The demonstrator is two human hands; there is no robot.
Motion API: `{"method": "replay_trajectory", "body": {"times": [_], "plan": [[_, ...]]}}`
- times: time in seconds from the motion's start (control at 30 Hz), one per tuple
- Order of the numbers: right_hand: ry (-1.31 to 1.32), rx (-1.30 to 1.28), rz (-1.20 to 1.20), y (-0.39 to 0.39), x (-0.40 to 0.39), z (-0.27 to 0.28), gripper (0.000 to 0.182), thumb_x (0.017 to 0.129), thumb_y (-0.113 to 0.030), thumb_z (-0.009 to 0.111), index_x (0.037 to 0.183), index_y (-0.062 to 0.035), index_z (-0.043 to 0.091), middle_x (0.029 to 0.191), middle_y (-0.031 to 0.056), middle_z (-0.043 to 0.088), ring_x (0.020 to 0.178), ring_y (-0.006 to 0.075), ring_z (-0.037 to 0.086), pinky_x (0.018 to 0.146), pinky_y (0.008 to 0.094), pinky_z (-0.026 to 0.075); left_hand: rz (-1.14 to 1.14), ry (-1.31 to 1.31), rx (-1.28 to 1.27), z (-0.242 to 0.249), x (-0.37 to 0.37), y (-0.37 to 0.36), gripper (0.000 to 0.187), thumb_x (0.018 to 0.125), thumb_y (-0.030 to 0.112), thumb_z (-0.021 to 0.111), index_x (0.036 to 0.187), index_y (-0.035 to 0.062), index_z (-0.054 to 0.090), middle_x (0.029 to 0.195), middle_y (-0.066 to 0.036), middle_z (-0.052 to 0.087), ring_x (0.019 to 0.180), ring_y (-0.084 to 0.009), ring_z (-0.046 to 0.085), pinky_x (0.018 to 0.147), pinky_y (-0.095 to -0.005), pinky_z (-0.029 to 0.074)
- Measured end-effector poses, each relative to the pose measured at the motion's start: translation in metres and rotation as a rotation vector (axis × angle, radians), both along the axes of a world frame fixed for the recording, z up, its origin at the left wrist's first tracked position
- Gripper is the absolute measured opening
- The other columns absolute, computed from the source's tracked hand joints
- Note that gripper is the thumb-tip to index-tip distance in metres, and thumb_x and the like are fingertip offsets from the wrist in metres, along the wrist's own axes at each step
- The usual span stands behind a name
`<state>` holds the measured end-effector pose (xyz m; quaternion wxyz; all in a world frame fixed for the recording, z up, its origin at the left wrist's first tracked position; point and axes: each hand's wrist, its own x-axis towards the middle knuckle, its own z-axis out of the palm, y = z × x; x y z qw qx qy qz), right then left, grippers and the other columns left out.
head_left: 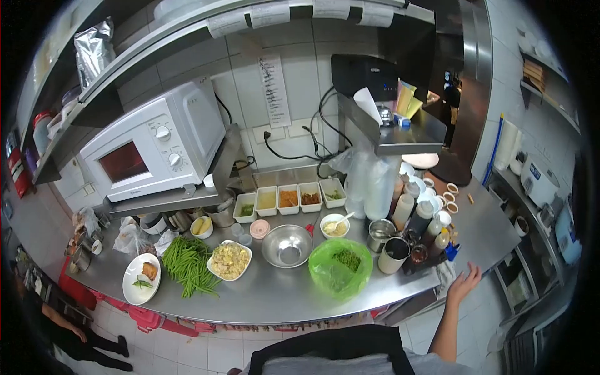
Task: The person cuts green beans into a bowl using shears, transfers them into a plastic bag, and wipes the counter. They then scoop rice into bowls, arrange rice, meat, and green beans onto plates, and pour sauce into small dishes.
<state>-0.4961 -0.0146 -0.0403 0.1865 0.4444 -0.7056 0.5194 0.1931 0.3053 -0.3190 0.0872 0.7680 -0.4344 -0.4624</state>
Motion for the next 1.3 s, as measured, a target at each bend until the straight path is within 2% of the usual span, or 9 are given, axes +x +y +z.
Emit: {"method": "replay_trajectory", "body": {"times": [0.17, 0.27, 0.3, 0.37, 0.43, 0.53, 0.77, 1.13, 1.3], "plan": [[-0.147, -0.193, 0.097, -0.005, 0.044, 0.078, 0.033, 0.08, 0.0, 0.052, 0.113, -0.0054, 0.054, 0.131, 0.0171, 0.037, 0.123, 0.0325, 0.036, 0.1, 0.041, 0.031, -0.096, 0.003, -0.101, -0.007, 0.006, -0.035, 0.034, 0.086, 0.031, 0.05, 0.113, 0.0132, 0.059, 0.106, -0.01, 0.062, 0.102, -0.0251, 0.057, 0.084, -0.0342, 0.048], [0.114, -0.168, 0.133, 0.005, 0.079, 0.112, 0.03, 0.081, 0.0, 0.052, 0.111, -0.0053, 0.056, 0.133, 0.0162, 0.036, 0.122, 0.0314, 0.038, 0.099, 0.0403, 0.032, -0.244, 0.005, -0.201, -0.024, 0.004, -0.065, 0.032, 0.088, 0.03, 0.047, 0.113, 0.0138, 0.059, 0.106, -0.009, 0.062, 0.102, -0.0249, 0.057, 0.084, -0.0345, 0.048], [0.115, -0.176, 0.157, 0.006, 0.088, 0.116, 0.03, 0.081, 0.0, 0.052, 0.11, -0.0052, 0.057, 0.134, 0.0163, 0.035, 0.122, 0.0317, 0.038, 0.099, 0.0403, 0.032, -0.347, -0.013, -0.256, -0.032, 0.004, -0.077, 0.032, 0.088, 0.03, 0.046, 0.113, 0.014, 0.059, 0.106, -0.009, 0.062, 0.102, -0.0249, 0.057, 0.084, -0.0346, 0.048], [0.116, -0.198, 0.2, 0.007, 0.101, 0.123, 0.029, 0.081, 0.0, 0.052, 0.108, -0.005, 0.058, 0.135, 0.0163, 0.034, 0.121, 0.0322, 0.038, 0.1, 0.0404, 0.031, -0.858, -0.223, -0.55, -0.047, 0.002, -0.097, 0.031, 0.089, 0.029, 0.045, 0.112, 0.0145, 0.06, 0.105, -0.008, 0.063, 0.103, -0.0247, 0.057, 0.084, -0.0347, 0.048], [0.137, -0.207, 0.196, 0.009, 0.106, 0.131, 0.029, 0.08, 0.001, 0.053, 0.108, -0.0048, 0.058, 0.135, 0.0161, 0.034, 0.121, 0.0325, 0.038, 0.1, 0.0404, 0.032, -0.481, -0.035, -0.287, -0.042, 0.003, -0.087, 0.031, 0.089, 0.029, 0.045, 0.112, 0.0145, 0.06, 0.105, -0.008, 0.063, 0.103, -0.0248, 0.057, 0.085, -0.0348, 0.048], [0.152, -0.236, 0.202, 0.009, 0.101, 0.144, 0.029, 0.079, 0.002, 0.053, 0.106, -0.0044, 0.059, 0.135, 0.0159, 0.034, 0.121, 0.0327, 0.038, 0.099, 0.0406, 0.032, -0.284, 0.016, -0.146, -0.03, 0.0, -0.072, 0.031, 0.089, 0.029, 0.044, 0.112, 0.0145, 0.06, 0.105, -0.008, 0.063, 0.103, -0.0248, 0.057, 0.085, -0.0348, 0.048], [0.186, -0.295, 0.243, -0.017, 0.06, 0.157, 0.027, 0.078, 0.001, 0.053, 0.104, -0.0039, 0.059, 0.135, 0.017, 0.033, 0.122, 0.0332, 0.038, 0.097, 0.04, 0.036, -0.114, -0.02, -0.033, -0.016, -0.041, -0.058, 0.031, 0.089, 0.029, 0.044, 0.112, 0.0145, 0.06, 0.106, -0.008, 0.063, 0.103, -0.0248, 0.056, 0.085, -0.035, 0.048], [0.118, -0.257, 0.368, -0.084, -0.08, 0.155, 0.028, 0.079, -0.004, 0.057, 0.107, -0.004, 0.057, 0.135, 0.0142, 0.035, 0.121, 0.0308, 0.038, 0.101, 0.0418, 0.029, 0.032, -0.012, -0.051, -0.023, -0.227, -0.098, 0.032, 0.089, 0.029, 0.044, 0.112, 0.0146, 0.06, 0.106, -0.008, 0.062, 0.104, -0.0249, 0.056, 0.085, -0.0352, 0.047], [0.116, -0.218, 0.47, -0.121, -0.113, 0.149, 0.028, 0.081, -0.006, 0.056, 0.109, -0.0053, 0.057, 0.136, 0.0131, 0.034, 0.121, 0.0288, 0.04, 0.096, 0.039, 0.035, 0.036, 0.006, -0.081, -0.017, -0.29, -0.13, 0.032, 0.089, 0.029, 0.043, 0.112, 0.0146, 0.06, 0.106, -0.008, 0.062, 0.104, -0.025, 0.056, 0.086, -0.0353, 0.047]]}}
